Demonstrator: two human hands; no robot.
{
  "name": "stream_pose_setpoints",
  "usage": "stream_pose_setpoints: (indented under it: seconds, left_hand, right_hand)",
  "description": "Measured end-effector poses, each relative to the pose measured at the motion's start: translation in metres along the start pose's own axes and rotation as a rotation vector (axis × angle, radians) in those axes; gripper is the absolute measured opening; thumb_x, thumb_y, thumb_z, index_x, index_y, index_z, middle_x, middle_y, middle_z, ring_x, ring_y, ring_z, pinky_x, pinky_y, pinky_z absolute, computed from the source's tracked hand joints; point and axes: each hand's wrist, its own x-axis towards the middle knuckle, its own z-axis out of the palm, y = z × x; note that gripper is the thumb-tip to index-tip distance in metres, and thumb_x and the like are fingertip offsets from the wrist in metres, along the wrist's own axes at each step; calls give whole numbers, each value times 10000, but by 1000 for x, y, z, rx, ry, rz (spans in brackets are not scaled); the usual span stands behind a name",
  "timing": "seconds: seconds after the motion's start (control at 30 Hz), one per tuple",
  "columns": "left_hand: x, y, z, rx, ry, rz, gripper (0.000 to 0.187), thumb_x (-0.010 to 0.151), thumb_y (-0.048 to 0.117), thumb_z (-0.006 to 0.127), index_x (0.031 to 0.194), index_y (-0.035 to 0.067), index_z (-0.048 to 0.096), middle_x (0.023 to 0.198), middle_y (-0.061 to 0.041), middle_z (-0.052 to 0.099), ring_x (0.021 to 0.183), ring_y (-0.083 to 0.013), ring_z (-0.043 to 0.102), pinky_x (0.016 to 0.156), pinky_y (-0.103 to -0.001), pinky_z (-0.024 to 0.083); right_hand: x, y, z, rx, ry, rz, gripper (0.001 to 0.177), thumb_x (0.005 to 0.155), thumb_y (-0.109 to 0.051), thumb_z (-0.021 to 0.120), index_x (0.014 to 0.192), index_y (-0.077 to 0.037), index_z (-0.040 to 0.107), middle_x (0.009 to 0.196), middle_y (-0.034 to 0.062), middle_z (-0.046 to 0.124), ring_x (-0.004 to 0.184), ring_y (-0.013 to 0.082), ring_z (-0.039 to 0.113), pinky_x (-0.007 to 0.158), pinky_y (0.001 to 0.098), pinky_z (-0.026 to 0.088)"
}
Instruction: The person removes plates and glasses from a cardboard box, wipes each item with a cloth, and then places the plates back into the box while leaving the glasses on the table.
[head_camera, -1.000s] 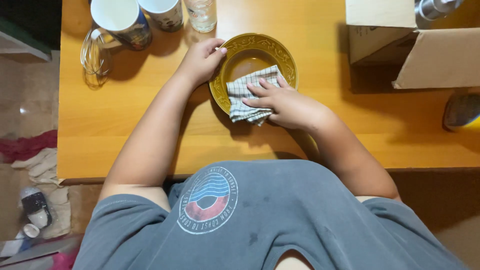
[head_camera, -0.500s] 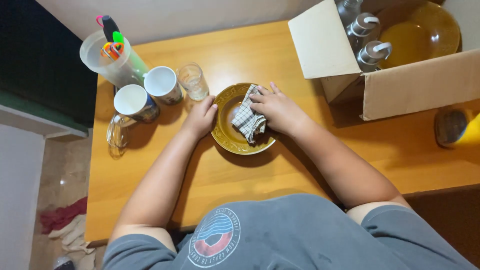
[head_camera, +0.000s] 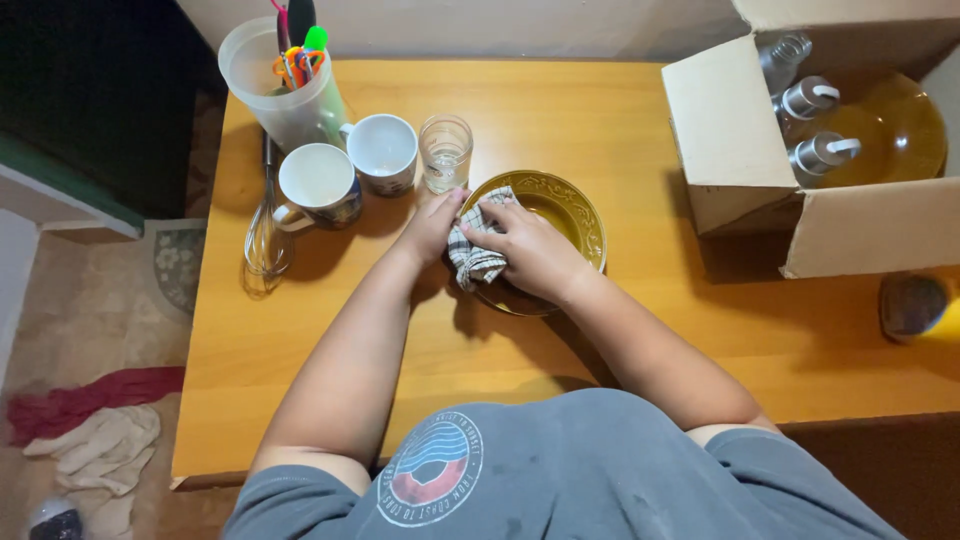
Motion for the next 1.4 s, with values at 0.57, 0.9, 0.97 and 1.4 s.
stream_pose_setpoints:
  seconds: [0.57,0.9,0.97,1.4]
  left_hand:
    - [-27,69,16,3,-125,-227,502,840,109,809,1304,-5,655,1005,-136,737,837,-188,660,768,-325,578]
    - [-75,141,48,261,124,-273,361,1009,202,599,1352,92,613,1093,-184,758,1049,-248,710,960,-423,533]
    - [-82,150,44,331,193,-260,359,997,217,626,1336,99,632,1072,-174,763,1050,-254,715,953,-425,536]
    - [-105,123,6,-342,406,-7,257,1057,145,569,1259,-11,553,875,-188,691,660,-210,726,542,-354,626]
  right_hand:
    - [-119,35,-51,160,-337,99,613,768,41,624,1300,-248,714,1493,62,583,1476,459,355,1229,614,265]
    - [-186,85,-23,129,-357,440,644,850,-167,721,1471,-248,570,1607,172,403,1423,519,399,1121,624,422]
    - [-196,64,-75,324,-301,370,667,878,-237,718,1507,-177,506,1586,220,416,1412,529,408,1140,632,392]
    - [-266,298,-87,-459,941,381,238,1208,-336,671,1053,-179,760,1181,28,792,1198,297,739,1300,606,199]
